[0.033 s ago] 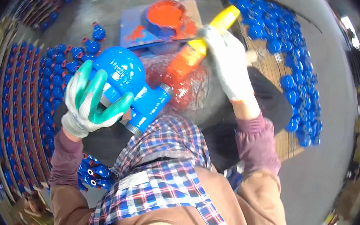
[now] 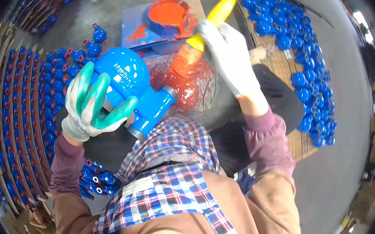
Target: Applying red paint with a brush to the neck and base of blue bulbous industrial components.
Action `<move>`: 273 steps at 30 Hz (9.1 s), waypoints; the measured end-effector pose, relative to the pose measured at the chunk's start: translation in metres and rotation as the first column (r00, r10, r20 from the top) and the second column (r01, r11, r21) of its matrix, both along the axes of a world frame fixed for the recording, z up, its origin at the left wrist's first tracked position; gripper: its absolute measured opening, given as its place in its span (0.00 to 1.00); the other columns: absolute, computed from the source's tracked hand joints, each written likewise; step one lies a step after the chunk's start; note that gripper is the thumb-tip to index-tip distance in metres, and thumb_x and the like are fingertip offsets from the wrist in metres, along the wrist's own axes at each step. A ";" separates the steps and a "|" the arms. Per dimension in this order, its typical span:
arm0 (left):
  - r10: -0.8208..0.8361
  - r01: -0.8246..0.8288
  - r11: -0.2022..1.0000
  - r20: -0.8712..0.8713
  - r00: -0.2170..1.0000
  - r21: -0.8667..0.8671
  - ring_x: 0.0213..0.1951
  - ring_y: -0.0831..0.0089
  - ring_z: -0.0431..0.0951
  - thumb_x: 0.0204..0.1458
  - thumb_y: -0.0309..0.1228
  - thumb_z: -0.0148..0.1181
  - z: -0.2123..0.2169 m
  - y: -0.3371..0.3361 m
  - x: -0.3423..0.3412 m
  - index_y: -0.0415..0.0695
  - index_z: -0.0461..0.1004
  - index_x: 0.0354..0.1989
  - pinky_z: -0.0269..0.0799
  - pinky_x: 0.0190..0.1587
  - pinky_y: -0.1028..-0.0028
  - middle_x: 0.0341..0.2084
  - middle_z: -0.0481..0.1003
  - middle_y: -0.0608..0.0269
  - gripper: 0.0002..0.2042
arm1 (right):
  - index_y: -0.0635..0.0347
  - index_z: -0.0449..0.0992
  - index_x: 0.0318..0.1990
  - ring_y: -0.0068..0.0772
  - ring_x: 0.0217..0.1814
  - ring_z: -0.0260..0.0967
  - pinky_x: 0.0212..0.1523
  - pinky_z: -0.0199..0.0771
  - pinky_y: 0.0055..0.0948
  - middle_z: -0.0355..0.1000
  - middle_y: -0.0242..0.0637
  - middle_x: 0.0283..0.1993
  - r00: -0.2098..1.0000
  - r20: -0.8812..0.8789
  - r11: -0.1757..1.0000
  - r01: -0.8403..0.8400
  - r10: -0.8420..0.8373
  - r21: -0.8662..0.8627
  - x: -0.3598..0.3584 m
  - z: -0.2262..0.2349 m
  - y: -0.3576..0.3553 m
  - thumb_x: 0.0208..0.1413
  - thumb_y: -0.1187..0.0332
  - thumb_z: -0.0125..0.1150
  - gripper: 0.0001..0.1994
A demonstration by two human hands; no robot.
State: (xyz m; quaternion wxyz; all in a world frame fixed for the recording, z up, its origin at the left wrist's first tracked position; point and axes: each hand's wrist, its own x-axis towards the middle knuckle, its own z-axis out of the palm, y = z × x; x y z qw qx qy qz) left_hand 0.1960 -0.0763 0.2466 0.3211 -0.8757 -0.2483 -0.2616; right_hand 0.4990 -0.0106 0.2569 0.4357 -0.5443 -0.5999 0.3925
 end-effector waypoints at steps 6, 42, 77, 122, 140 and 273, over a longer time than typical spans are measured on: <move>-0.164 0.158 0.986 -0.154 0.974 -0.055 0.57 0.40 0.69 0.49 0.49 0.67 0.005 0.015 0.008 0.74 0.74 0.56 0.76 0.46 0.52 0.61 0.63 0.54 0.23 | 0.69 0.76 0.40 0.43 0.35 0.75 0.38 0.71 0.37 0.76 0.47 0.33 0.933 0.194 0.931 -0.333 0.302 0.152 -0.007 -0.026 0.025 0.65 0.51 0.52 0.23; -0.083 0.082 0.991 -0.004 0.997 -0.110 0.57 0.45 0.70 0.42 0.47 0.72 -0.002 0.018 0.014 0.70 0.80 0.48 0.73 0.56 0.52 0.57 0.67 0.53 0.20 | 0.67 0.73 0.52 0.47 0.42 0.73 0.40 0.75 0.35 0.74 0.49 0.41 0.880 0.385 0.779 -0.441 0.279 0.446 0.001 -0.019 -0.012 0.59 0.75 0.60 0.14; 0.962 0.873 0.111 0.271 0.025 -0.475 0.47 0.70 0.77 0.57 0.35 0.61 -0.080 -0.035 0.104 0.45 0.66 0.57 0.77 0.44 0.70 0.49 0.71 0.62 0.21 | 0.59 0.78 0.43 0.50 0.40 0.74 0.41 0.75 0.37 0.76 0.44 0.37 0.974 0.154 0.729 0.018 -0.168 0.684 -0.014 -0.070 -0.066 0.48 0.79 0.66 0.13; 0.957 0.972 -0.204 0.233 0.173 0.114 0.48 0.70 0.78 0.66 0.41 0.47 -0.085 -0.027 0.075 0.42 0.68 0.59 0.77 0.51 0.69 0.49 0.75 0.60 0.20 | 0.60 0.77 0.45 0.48 0.42 0.75 0.43 0.76 0.36 0.77 0.42 0.40 0.947 0.294 0.702 -0.124 -0.127 0.701 -0.010 -0.042 -0.069 0.46 0.77 0.67 0.15; 0.975 0.995 -0.097 0.203 0.087 0.040 0.55 0.57 0.76 0.59 0.52 0.54 -0.095 -0.024 0.070 0.46 0.61 0.66 0.77 0.54 0.54 0.55 0.73 0.51 0.31 | 0.65 0.75 0.47 0.38 0.49 0.73 0.50 0.73 0.30 0.73 0.43 0.47 0.989 -0.147 0.858 0.096 -0.024 0.505 -0.008 -0.070 -0.069 0.54 0.82 0.62 0.13; 0.983 0.829 0.119 0.052 -0.176 0.547 0.59 0.27 0.64 0.56 0.65 0.46 -0.089 0.112 -0.009 0.42 0.53 0.70 0.74 0.47 0.35 0.62 0.63 0.37 0.43 | 0.68 0.78 0.47 0.24 0.37 0.74 0.41 0.74 0.25 0.78 0.37 0.38 0.922 -0.045 0.885 0.383 -0.386 0.265 -0.004 -0.139 0.128 0.60 0.65 0.63 0.14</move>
